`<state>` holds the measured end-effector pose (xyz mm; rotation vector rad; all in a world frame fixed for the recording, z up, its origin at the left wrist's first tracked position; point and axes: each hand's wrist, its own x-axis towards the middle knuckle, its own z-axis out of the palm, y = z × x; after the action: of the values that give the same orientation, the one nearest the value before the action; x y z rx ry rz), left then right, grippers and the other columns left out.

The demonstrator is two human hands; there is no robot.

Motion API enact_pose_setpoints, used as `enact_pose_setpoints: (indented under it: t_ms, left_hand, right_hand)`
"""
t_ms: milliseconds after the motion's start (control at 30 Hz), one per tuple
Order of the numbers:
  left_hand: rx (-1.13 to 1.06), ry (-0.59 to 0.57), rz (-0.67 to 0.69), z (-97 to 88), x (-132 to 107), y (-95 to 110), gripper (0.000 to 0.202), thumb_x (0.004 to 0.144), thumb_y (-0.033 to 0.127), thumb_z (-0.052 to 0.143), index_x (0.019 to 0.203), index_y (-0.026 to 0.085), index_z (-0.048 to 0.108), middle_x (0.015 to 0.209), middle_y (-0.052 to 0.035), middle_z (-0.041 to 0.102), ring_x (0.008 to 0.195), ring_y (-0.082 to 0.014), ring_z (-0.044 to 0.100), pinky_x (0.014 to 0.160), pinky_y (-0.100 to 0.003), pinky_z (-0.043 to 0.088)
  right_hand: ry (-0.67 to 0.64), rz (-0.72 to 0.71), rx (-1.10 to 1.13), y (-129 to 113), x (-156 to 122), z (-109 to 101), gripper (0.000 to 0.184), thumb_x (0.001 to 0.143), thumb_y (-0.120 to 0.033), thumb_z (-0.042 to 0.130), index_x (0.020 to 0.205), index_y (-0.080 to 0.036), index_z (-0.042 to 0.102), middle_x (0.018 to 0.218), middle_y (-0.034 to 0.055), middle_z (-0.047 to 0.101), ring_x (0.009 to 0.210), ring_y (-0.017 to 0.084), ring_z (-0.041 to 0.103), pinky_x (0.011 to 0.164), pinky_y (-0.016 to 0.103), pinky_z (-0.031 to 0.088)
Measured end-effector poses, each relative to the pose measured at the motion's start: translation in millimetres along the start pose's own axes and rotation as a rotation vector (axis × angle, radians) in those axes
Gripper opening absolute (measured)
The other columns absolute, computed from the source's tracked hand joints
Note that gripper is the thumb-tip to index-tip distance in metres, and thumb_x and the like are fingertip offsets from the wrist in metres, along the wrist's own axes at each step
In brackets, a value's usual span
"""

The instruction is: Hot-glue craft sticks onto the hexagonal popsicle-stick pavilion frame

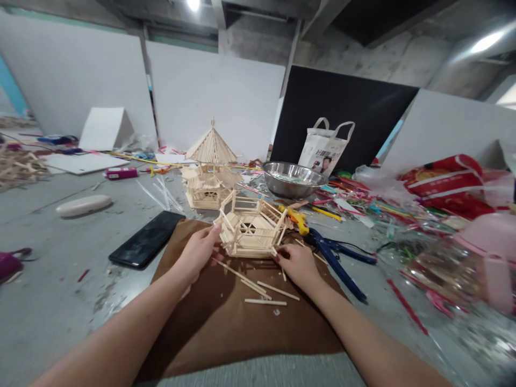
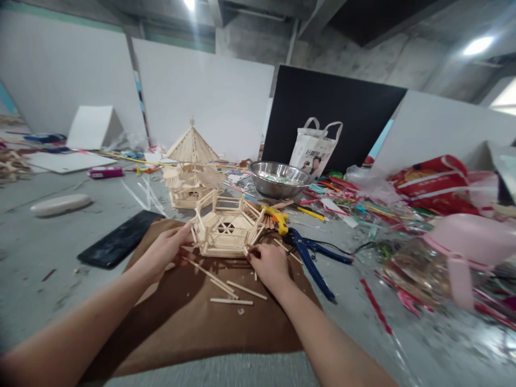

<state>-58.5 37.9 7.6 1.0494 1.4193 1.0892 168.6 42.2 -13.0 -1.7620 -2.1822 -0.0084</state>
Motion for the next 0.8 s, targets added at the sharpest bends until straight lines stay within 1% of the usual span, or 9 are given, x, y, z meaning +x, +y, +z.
enact_pose_setpoints:
  t_ms: [133, 233, 333, 400, 600, 700, 800]
  left_hand:
    - [0.019, 0.032, 0.006, -2.4, 3.3, -1.1, 0.041, 0.068, 0.054, 0.046, 0.081, 0.015, 0.052, 0.076, -0.0045, 0.056, 0.044, -0.0100, 0.053, 0.034, -0.017, 0.034]
    - [-0.012, 0.070, 0.026, -4.0, 7.9, -2.8, 0.039, 0.067, 0.052, 0.048, 0.076, 0.015, 0.053, 0.080, -0.0048, 0.056, 0.047, -0.0093, 0.052, 0.036, -0.018, 0.037]
    - [-0.084, 0.088, 0.005, -5.0, 13.0, -5.5, 0.036, 0.067, 0.049, 0.050, 0.075, 0.013, 0.054, 0.073, -0.0044, 0.056, 0.048, -0.0089, 0.051, 0.040, -0.019, 0.040]
    - [-0.149, 0.065, -0.017, -5.7, 15.5, -7.0, 0.036, 0.068, 0.047, 0.051, 0.076, 0.013, 0.054, 0.069, -0.0045, 0.056, 0.049, -0.0095, 0.051, 0.043, -0.021, 0.042]
    - [-0.355, -0.025, -0.041, -9.7, 19.0, -8.0, 0.034, 0.067, 0.046, 0.053, 0.074, 0.013, 0.054, 0.076, -0.0068, 0.059, 0.059, -0.0130, 0.057, 0.053, -0.024, 0.046]
    - [-0.423, -0.092, -0.075, -10.8, 18.4, -5.8, 0.037, 0.067, 0.049, 0.051, 0.073, 0.013, 0.055, 0.077, -0.0077, 0.061, 0.065, -0.0145, 0.058, 0.058, -0.024, 0.046]
    - [-0.457, -0.144, -0.106, -9.8, 15.7, -2.3, 0.039, 0.068, 0.051, 0.049, 0.072, 0.013, 0.056, 0.074, -0.0074, 0.062, 0.067, -0.0154, 0.057, 0.061, -0.026, 0.045]
  right_hand:
    - [0.023, 0.036, 0.050, -0.5, 0.2, 0.8, 0.023, 0.072, -0.035, 0.049, 0.075, -0.019, 0.065, 0.073, 0.0029, 0.067, 0.069, 0.015, 0.058, 0.063, 0.023, 0.034]
    - [0.038, 0.058, 0.049, -2.5, 0.0, 1.7, 0.023, 0.070, -0.036, 0.050, 0.073, -0.019, 0.064, 0.069, 0.0028, 0.066, 0.067, 0.015, 0.058, 0.061, 0.023, 0.033]
    - [0.044, 0.079, 0.075, -5.1, 1.3, 2.3, 0.024, 0.067, -0.041, 0.053, 0.073, -0.020, 0.063, 0.066, 0.0011, 0.065, 0.064, 0.015, 0.057, 0.059, 0.023, 0.032]
    - [0.047, 0.083, 0.081, -6.7, 2.6, 2.5, 0.026, 0.066, -0.044, 0.053, 0.074, -0.020, 0.062, 0.064, 0.0002, 0.064, 0.064, 0.015, 0.057, 0.058, 0.024, 0.031]
    - [0.063, 0.069, -0.038, -8.1, 4.9, 3.8, 0.028, 0.069, -0.045, 0.049, 0.068, -0.019, 0.060, 0.065, 0.0015, 0.064, 0.067, 0.017, 0.057, 0.061, 0.027, 0.029]
    - [0.068, 0.080, -0.029, -6.4, 5.1, 3.5, 0.028, 0.069, -0.045, 0.050, 0.071, -0.019, 0.060, 0.067, 0.0019, 0.065, 0.068, 0.017, 0.058, 0.062, 0.026, 0.030]
    - [0.059, 0.109, -0.014, -4.8, 5.6, 2.2, 0.030, 0.069, -0.045, 0.049, 0.072, -0.018, 0.061, 0.069, 0.0042, 0.065, 0.069, 0.017, 0.058, 0.062, 0.025, 0.033]
